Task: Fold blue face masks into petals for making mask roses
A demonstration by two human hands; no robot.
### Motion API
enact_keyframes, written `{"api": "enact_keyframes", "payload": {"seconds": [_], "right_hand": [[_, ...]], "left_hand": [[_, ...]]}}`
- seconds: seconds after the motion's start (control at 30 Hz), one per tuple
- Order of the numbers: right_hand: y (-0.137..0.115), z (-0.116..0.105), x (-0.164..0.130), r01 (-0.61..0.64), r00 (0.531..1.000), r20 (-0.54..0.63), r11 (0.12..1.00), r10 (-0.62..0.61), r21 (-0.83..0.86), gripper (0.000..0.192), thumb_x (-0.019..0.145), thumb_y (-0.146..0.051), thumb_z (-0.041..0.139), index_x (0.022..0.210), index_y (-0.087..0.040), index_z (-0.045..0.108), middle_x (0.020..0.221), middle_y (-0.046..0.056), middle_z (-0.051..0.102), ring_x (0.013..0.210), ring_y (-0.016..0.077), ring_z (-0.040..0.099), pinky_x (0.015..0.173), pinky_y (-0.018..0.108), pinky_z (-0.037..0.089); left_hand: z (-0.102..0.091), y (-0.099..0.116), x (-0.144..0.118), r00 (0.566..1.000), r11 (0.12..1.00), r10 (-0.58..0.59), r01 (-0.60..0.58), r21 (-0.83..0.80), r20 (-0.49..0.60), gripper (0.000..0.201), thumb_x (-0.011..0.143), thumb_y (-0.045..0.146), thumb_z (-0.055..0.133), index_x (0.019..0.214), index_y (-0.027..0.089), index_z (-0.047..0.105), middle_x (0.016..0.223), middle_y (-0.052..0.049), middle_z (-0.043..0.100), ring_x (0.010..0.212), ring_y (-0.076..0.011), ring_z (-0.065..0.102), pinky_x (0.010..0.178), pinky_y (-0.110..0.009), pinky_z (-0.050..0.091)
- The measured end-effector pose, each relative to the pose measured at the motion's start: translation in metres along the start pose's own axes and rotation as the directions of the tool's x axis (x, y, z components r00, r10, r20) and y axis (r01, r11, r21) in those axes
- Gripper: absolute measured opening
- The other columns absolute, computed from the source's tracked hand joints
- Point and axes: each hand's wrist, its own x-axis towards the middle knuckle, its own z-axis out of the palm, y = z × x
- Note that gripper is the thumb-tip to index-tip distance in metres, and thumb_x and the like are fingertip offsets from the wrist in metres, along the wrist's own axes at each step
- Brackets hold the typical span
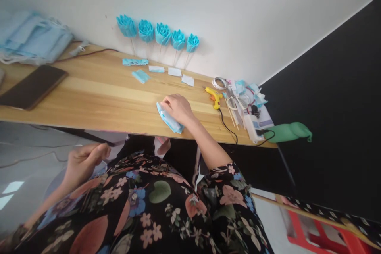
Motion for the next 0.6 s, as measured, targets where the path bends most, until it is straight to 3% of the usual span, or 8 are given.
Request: {"api": "enact_keyframes", "payload": {"seconds": [0.2,0.3,0.37,0.43,0.5,0.6], "right_hand": [[-0.009,0.020,0.014,-0.079,0.996,-0.042,0.989,0.075,-0.124,0.041,0.090,-0.050,0.065,0.061,-0.022,0.057,0.073,0.009,0.065,0.084,0.0238,0.055,0.079,0.037,0.040],[-0.009,0.027,0.024,-0.117,0.992,0.024,0.984,0.121,-0.132,0.041,0.081,-0.043,0.077,0.055,-0.022,0.053,0.072,0.008,0.064,0.085,0.0245,0.055,0.077,0.036,0.038],[-0.005,0.025,0.029,-0.123,0.987,0.100,0.991,0.126,-0.044,0.034,0.078,-0.034,0.078,0.056,-0.021,0.055,0.073,0.006,0.064,0.083,0.0220,0.055,0.075,0.034,0.037],[0.001,0.019,0.035,-0.137,0.984,0.134,0.975,0.114,0.175,0.027,0.080,-0.032,0.075,0.061,-0.021,0.059,0.071,0.002,0.063,0.076,0.0175,0.054,0.072,0.031,0.036],[0.010,0.010,0.040,-0.161,0.986,0.113,0.860,0.121,0.484,0.027,0.081,-0.040,0.072,0.066,-0.020,0.061,0.070,-0.002,0.062,0.072,0.0139,0.054,0.071,0.028,0.039],[0.024,-0.001,0.047,-0.177,0.976,0.085,0.506,0.199,0.844,0.037,0.074,-0.055,0.076,0.073,-0.021,0.061,0.071,-0.004,0.061,0.070,0.0116,0.056,0.073,0.026,0.045]], "left_hand": [[0.008,0.025,0.023,0.985,0.981,0.174,-0.172,-0.087,0.014,0.047,0.089,0.045,0.058,0.049,0.020,0.055,0.049,0.000,0.051,0.050,-0.0133,0.047,0.055,-0.028,0.039],[0.009,0.035,0.032,0.976,0.976,0.204,-0.198,-0.085,0.074,0.047,0.089,0.045,0.060,0.049,0.020,0.057,0.049,0.000,0.052,0.049,-0.0124,0.047,0.052,-0.027,0.038],[0.008,0.043,0.040,0.975,0.978,0.196,-0.187,-0.093,0.102,0.047,0.088,0.046,0.061,0.049,0.020,0.058,0.049,0.000,0.053,0.048,-0.0126,0.047,0.051,-0.027,0.038],[0.008,0.054,0.053,0.974,0.973,0.203,-0.190,-0.127,0.098,0.047,0.088,0.046,0.061,0.049,0.020,0.057,0.048,-0.001,0.052,0.050,-0.0135,0.050,0.053,-0.027,0.040],[0.011,0.069,0.072,0.968,0.958,0.241,-0.227,-0.175,0.065,0.048,0.090,0.045,0.061,0.050,0.020,0.056,0.048,0.000,0.051,0.055,-0.0142,0.053,0.058,-0.027,0.042],[0.026,0.090,0.115,0.947,0.918,0.321,-0.307,-0.251,0.016,0.049,0.095,0.045,0.057,0.054,0.019,0.058,0.057,-0.001,0.056,0.068,-0.0148,0.058,0.071,-0.027,0.046]]}}
